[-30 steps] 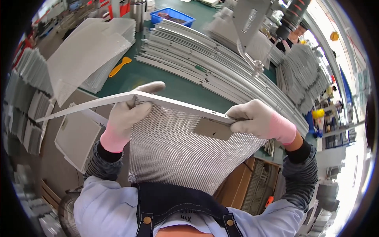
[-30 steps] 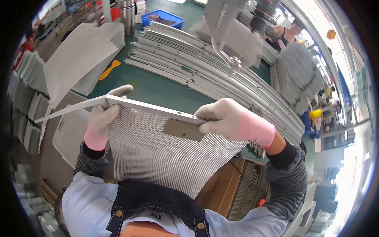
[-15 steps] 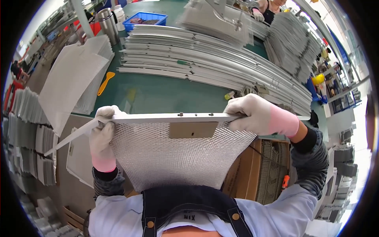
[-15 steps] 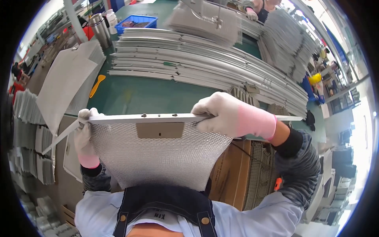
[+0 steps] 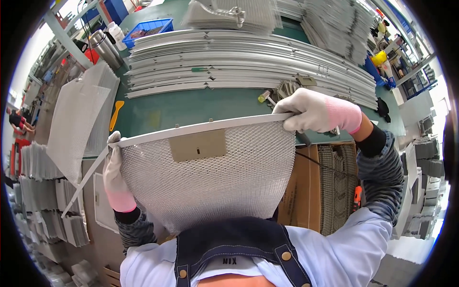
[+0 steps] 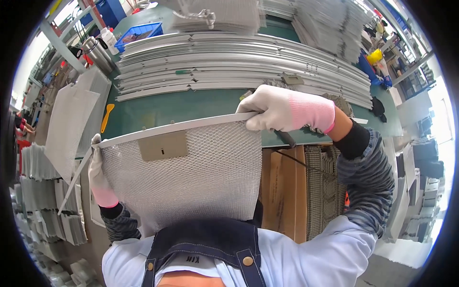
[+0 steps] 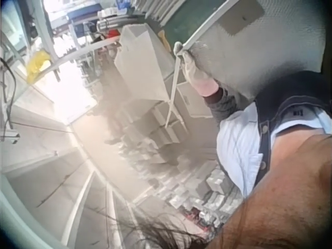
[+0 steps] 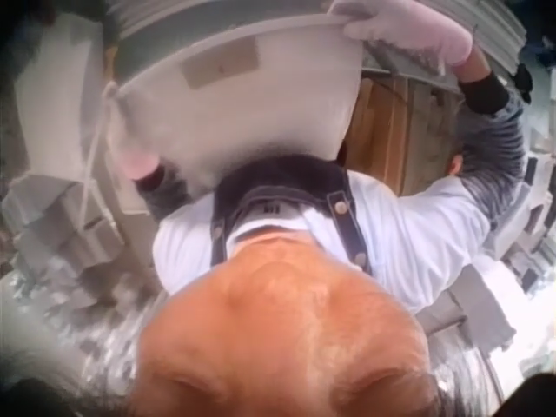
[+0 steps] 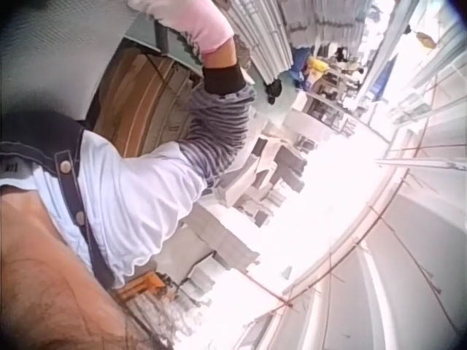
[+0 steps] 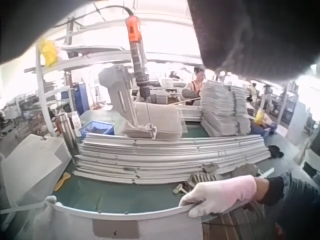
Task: Assembling metal mesh filters into frames, securing components with clips and a power drill.
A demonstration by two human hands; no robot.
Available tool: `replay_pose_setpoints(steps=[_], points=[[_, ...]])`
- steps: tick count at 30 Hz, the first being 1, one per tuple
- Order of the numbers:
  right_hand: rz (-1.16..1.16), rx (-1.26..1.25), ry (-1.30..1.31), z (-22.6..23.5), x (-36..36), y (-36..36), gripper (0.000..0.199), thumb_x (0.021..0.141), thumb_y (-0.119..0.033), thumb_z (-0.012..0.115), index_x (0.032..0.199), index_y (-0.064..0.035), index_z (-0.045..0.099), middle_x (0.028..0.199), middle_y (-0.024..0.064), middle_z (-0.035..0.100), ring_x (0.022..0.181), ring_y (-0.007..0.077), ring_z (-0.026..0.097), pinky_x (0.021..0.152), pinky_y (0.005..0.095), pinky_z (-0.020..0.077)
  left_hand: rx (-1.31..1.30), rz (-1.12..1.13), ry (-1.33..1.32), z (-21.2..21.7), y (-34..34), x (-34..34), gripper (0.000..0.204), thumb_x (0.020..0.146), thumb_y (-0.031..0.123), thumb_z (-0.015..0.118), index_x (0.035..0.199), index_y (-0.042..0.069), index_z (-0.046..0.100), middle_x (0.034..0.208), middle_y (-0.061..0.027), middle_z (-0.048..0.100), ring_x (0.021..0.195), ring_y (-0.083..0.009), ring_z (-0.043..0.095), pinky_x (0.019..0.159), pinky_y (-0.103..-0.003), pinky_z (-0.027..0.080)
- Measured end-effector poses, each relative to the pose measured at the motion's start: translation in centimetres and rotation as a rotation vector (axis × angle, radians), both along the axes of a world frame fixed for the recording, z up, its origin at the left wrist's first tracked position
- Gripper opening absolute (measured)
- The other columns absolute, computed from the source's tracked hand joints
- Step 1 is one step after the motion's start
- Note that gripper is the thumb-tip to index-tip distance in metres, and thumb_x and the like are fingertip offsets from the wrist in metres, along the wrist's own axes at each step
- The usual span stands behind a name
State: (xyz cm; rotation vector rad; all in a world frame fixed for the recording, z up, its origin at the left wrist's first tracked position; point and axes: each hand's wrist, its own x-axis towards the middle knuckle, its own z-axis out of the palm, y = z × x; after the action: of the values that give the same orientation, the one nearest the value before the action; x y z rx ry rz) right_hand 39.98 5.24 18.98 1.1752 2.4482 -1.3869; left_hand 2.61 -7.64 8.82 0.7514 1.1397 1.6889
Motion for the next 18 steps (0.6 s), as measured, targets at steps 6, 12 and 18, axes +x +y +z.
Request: replay_pose_setpoints(steps=[6,12,18], points=[[0.153,0.189,0.051,-0.3,1.4,-1.0,0.026,0.087,-0.011,0.060,0.110,0.0021,0.059,0.081,0.0123,0.060,0.072,0.0241,0.058,0.068,0.0342,0.0481,-0.016,0.008,-0.059,-0.1,-0.2,0.0,0.036,0.100,0.023,0.050,0.129,0.002,0.051,0.106,-0.0068,0.059,0.096,-0.0138,0.059,0.087,-0.026,0.048],[0.294,0.753,-0.011,-0.1,-1.7,-3.8,0.064,0.077,-0.010,0.064,0.136,-0.0010,0.040,0.083,0.0183,0.057,0.078,0.0359,0.060,0.067,0.0425,0.0495,0.237,-0.197,-0.116,-1.3,-0.8,-2.1,0.035,0.100,0.026,0.049,0.124,0.002,0.052,0.109,-0.0072,0.058,0.101,-0.0143,0.056,0.091,-0.028,0.044],[-0.035,0.248,0.273,-0.9,-8.9,-3.0,0.042,0.085,-0.017,0.065,0.123,0.0001,0.060,0.069,0.0099,0.060,0.061,0.0078,0.053,0.062,0.0231,0.0464,0.067,-0.081,0.684,3.5,0.2,1.7,0.024,0.086,0.020,0.067,0.099,0.001,0.066,0.079,0.0003,0.059,0.075,-0.0071,0.052,0.072,-0.020,0.042]])
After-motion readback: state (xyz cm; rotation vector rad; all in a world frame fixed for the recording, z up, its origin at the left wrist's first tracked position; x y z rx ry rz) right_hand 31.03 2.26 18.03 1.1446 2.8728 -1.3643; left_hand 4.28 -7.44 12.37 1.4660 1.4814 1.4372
